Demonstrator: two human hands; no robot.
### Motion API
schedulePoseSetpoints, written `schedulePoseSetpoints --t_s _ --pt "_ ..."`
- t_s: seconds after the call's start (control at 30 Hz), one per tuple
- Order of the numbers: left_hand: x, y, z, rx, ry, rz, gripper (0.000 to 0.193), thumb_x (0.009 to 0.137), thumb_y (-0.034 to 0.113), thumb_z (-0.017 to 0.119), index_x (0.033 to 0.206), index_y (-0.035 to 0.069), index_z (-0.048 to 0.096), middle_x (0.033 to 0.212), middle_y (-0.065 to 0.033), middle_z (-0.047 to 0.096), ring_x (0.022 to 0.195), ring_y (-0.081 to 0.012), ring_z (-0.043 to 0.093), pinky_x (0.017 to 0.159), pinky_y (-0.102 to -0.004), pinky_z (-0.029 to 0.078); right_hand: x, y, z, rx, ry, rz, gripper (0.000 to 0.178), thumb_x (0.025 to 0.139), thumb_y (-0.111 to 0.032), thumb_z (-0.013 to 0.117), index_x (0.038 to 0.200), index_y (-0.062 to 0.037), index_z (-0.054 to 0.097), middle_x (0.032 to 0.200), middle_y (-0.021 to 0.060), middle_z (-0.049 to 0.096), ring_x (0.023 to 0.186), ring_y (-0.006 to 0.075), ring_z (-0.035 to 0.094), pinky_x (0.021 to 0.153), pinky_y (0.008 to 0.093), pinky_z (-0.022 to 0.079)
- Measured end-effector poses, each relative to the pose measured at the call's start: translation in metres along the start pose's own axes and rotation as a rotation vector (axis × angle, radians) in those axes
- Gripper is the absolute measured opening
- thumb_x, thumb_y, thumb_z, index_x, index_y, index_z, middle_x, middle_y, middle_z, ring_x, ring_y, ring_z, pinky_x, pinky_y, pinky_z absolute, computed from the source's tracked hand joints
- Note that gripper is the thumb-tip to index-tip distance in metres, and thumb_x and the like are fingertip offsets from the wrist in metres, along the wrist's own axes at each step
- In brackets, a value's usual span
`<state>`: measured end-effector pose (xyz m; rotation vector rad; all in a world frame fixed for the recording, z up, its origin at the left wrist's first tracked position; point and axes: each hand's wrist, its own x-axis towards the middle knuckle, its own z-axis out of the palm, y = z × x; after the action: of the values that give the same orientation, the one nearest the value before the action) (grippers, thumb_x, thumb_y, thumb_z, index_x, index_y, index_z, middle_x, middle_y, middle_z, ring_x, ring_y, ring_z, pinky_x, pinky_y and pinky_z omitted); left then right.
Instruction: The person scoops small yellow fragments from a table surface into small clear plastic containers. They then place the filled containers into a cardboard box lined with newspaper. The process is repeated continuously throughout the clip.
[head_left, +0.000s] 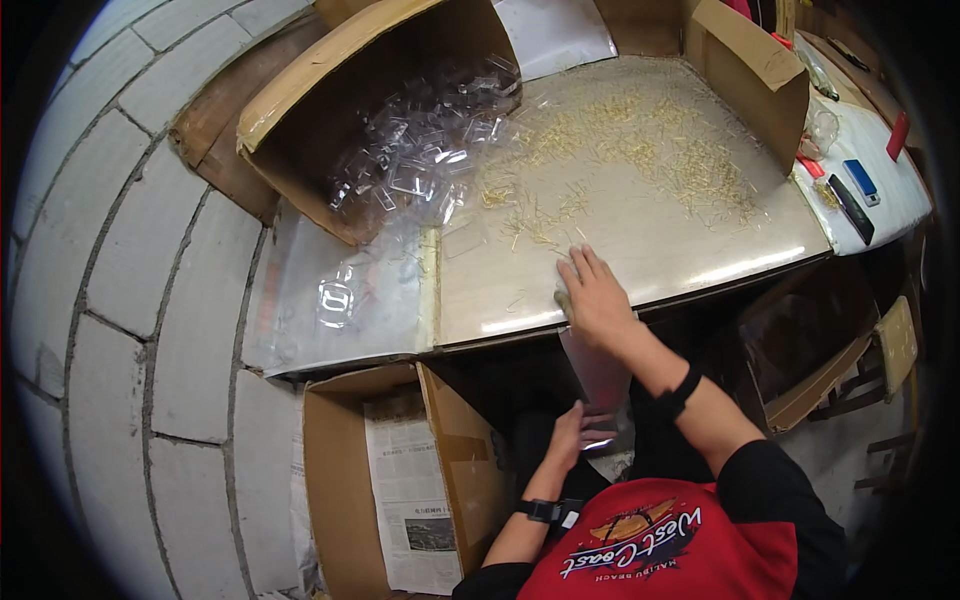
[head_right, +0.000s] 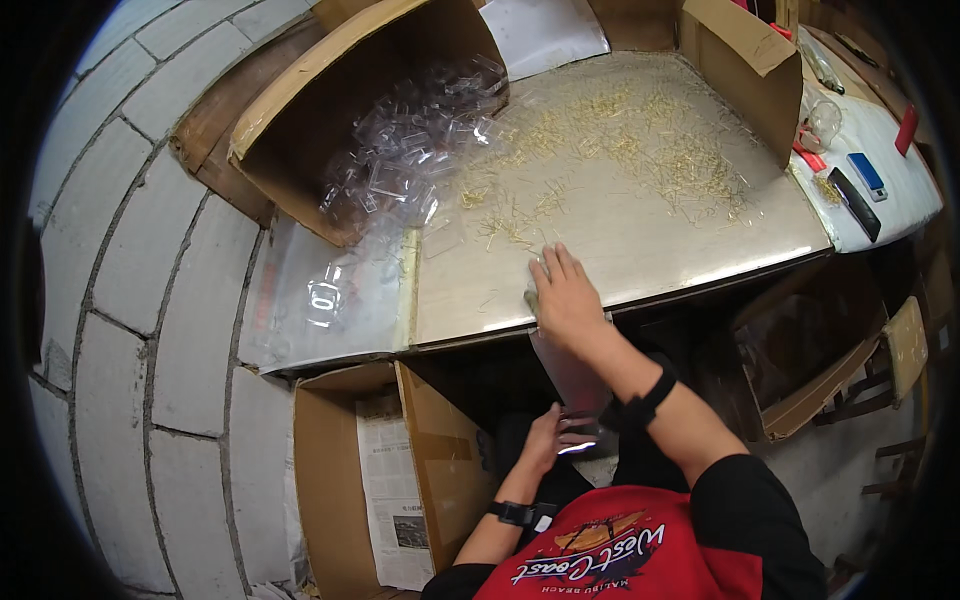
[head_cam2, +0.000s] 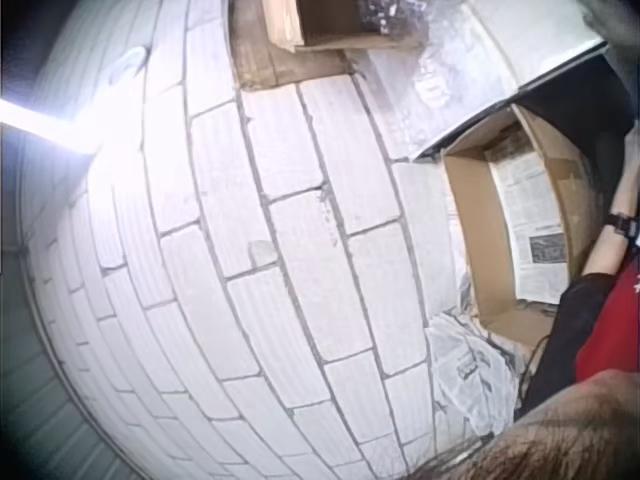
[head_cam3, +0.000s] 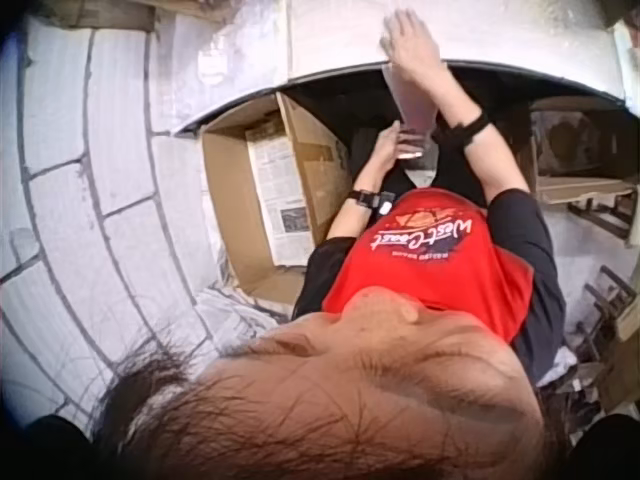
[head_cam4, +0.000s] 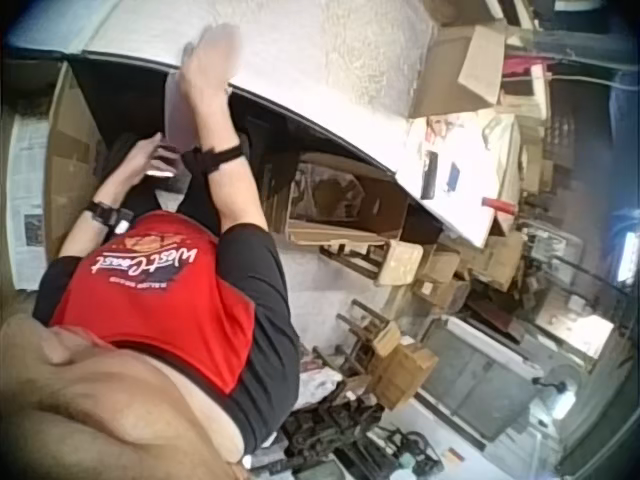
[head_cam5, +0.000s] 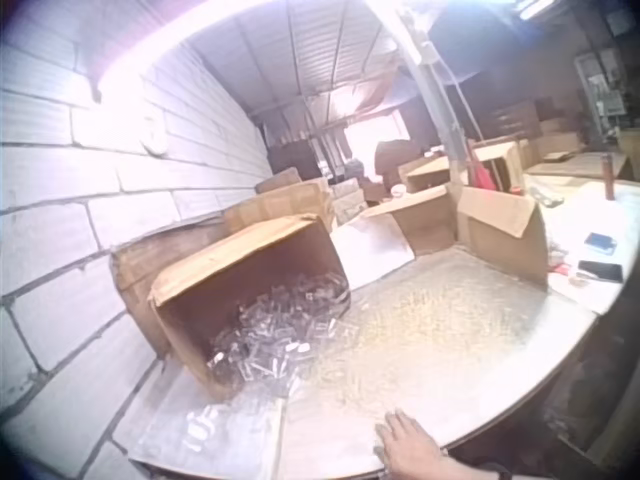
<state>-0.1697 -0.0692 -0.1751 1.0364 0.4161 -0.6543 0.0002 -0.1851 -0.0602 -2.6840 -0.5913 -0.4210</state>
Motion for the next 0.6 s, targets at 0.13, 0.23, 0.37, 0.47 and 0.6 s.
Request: schedulePoseSetpoints --t_s 0.13,0.23,0.37,0.47,0.6 --pt "0.017 0.0 0.011 -0.121 -0.105 0.012 0.059 0.099 0.047 0.028 0.131 -0.001 0.039 0.118 -0.0203 0.058 0.086 -0.0345 0.067 0.071 -0.039 0.057 -0.028 -0.023 -0.037 0.02 -0.043 0.005 0.039 0.087 -0.031 0.053 0.114 -0.0027 0.058 0.125 0.0174 0.052 0.121 0.0383 0.043 0.101 0.0477 0.033" --pt "0.013 0.006 0.013 -0.124 -0.202 0.031 0.055 0.099 0.044 0.029 0.127 -0.002 0.043 0.116 -0.0186 0.059 0.09 -0.034 0.066 0.074 -0.043 0.056 -0.038 -0.003 -0.076 0.112 0.196 -0.077 0.023 0.082 -0.017 0.06 0.099 -0.0029 0.063 0.11 0.0138 0.059 0.108 0.0321 0.051 0.092 0.0441 0.04" --pt "0.03 -0.024 -0.012 -0.242 -0.098 0.083 0.05 0.099 0.039 0.037 0.122 -0.004 0.047 0.113 -0.0158 0.059 0.099 -0.0282 0.061 0.079 -0.0425 0.055 -0.064 0.004 -0.1 0.303 0.169 -0.038 0.021 0.08 -0.003 0.063 0.1 0.0002 0.062 0.104 0.0136 0.061 0.098 0.0301 0.058 0.084 0.0365 0.048" --pt "0.025 -0.021 -0.001 -0.235 -0.06 0.096 0.049 0.099 0.039 0.036 0.121 -0.003 0.047 0.11 -0.0157 0.061 0.087 -0.0249 0.066 0.062 -0.0369 0.057 -0.092 0.012 -0.1 0.373 0.118 -0.029 0.022 0.08 -0.001 0.062 0.101 0.0004 0.061 0.101 0.0148 0.062 0.092 0.0318 0.06 0.079 0.0363 0.05" --pt "0.017 -0.016 0.001 -0.209 -0.124 0.09 0.048 0.099 0.039 0.034 0.121 -0.001 0.048 0.106 -0.0145 0.062 0.082 -0.0236 0.067 0.054 -0.0341 0.059 -0.131 0.014 -0.091 0.527 -0.022 -0.005 0.023 0.081 0.002 0.06 0.104 0.0001 0.061 0.1 0.0171 0.062 0.092 0.0333 0.061 0.078 0.0374 0.05"
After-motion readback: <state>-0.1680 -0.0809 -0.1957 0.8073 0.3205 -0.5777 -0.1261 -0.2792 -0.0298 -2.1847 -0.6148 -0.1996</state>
